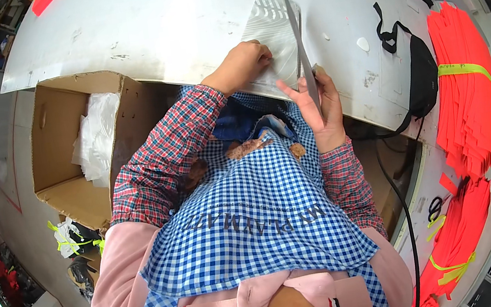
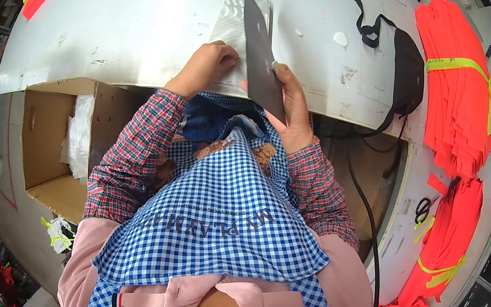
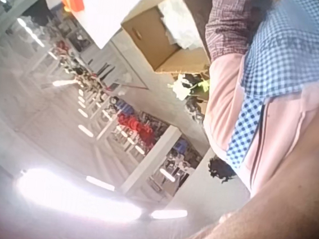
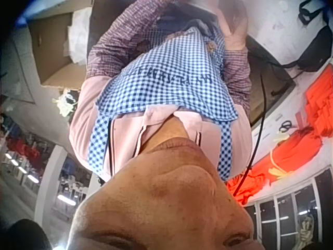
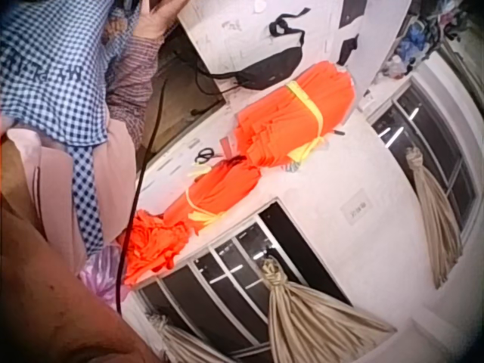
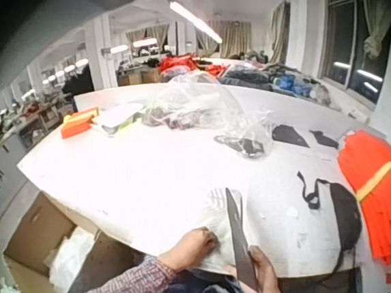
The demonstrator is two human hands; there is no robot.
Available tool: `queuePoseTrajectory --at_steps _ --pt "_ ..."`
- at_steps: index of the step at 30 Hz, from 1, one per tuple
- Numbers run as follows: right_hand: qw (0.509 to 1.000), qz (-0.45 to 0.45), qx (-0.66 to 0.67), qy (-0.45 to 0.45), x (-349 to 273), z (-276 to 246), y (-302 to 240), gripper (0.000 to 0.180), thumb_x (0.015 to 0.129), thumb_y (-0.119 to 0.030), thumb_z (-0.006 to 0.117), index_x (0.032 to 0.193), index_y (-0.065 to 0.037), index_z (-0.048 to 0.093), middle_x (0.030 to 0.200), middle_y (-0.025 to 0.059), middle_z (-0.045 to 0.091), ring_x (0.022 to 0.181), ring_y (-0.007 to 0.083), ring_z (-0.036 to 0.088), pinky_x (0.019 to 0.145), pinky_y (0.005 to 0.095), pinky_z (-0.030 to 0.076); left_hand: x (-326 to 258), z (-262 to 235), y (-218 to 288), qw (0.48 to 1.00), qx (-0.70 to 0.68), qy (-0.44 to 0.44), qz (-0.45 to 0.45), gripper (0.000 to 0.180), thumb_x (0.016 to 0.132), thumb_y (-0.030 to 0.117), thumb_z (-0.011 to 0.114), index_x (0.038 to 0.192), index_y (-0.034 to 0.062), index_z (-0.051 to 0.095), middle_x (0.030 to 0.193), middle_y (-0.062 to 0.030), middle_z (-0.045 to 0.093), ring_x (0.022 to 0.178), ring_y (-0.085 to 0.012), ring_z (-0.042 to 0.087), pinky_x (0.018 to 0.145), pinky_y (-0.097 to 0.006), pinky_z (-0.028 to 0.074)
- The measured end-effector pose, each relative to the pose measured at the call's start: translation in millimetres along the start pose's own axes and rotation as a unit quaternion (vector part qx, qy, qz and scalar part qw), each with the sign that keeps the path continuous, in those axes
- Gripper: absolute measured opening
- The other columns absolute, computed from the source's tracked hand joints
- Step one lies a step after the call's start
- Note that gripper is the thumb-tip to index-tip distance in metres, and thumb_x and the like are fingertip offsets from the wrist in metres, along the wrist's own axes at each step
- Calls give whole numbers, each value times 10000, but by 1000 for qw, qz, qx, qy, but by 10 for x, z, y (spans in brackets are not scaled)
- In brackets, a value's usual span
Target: Applying small white adhesive pads to black plastic components in a factory workshop.
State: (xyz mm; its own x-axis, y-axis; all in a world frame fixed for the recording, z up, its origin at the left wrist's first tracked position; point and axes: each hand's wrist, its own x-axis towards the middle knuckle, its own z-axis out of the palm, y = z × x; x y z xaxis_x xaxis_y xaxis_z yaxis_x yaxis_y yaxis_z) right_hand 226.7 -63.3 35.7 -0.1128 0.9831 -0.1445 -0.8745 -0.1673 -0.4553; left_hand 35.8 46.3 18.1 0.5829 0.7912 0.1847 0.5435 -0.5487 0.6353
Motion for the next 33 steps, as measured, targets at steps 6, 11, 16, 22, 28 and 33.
queuePoseTrajectory --at_steps 6,11,16,22,28,33 --pt "995 -34 -86 26 71 -76 124 153 999 -201 576 1062 -74 633 1109 23 675 1090 171 619 1097 595 371 -8 -40 41 1000 -6 3 7 171 853 109 662 979 10 723 952 -180 704 876 -348 680 796 -400 544" --pt "985 -99 -91 106 74 72 147 162 978 -191 608 1054 -48 611 1045 72 674 965 166 654 881 305 539 -55 -69 29 998 -54 17 12 185 851 112 681 990 -2 725 929 -189 706 842 -333 686 791 -384 544" --pt "976 -92 -141 135 126 -109 141 241 951 -311 628 1131 -152 632 1188 -9 639 1110 157 579 994 383 376 -87 -249 207 994 -94 -53 -32 345 804 188 774 1068 -20 694 972 -197 673 887 -324 673 819 -383 540" --pt "977 -87 -149 125 163 -142 145 254 964 -291 610 1136 -105 620 1179 25 642 1115 171 584 1001 415 413 -264 32 401 992 53 11 114 248 821 156 701 1005 -8 668 995 -186 634 913 -368 640 781 -417 546" --pt "976 -124 -122 133 131 -43 185 181 975 -189 608 1072 -36 613 1057 88 674 970 182 655 871 324 546 -117 -359 323 987 -125 40 -91 158 870 25 593 1014 -5 652 933 -192 704 681 -302 703 626 -370 569" --pt "977 -107 -126 138 108 -35 185 196 970 -178 613 1091 -24 618 1082 91 664 995 184 640 904 320 524 -251 -1437 -84 893 -357 208 -182 220 988 212 582 1026 -3 614 930 -164 720 812 -215 733 723 -290 594"
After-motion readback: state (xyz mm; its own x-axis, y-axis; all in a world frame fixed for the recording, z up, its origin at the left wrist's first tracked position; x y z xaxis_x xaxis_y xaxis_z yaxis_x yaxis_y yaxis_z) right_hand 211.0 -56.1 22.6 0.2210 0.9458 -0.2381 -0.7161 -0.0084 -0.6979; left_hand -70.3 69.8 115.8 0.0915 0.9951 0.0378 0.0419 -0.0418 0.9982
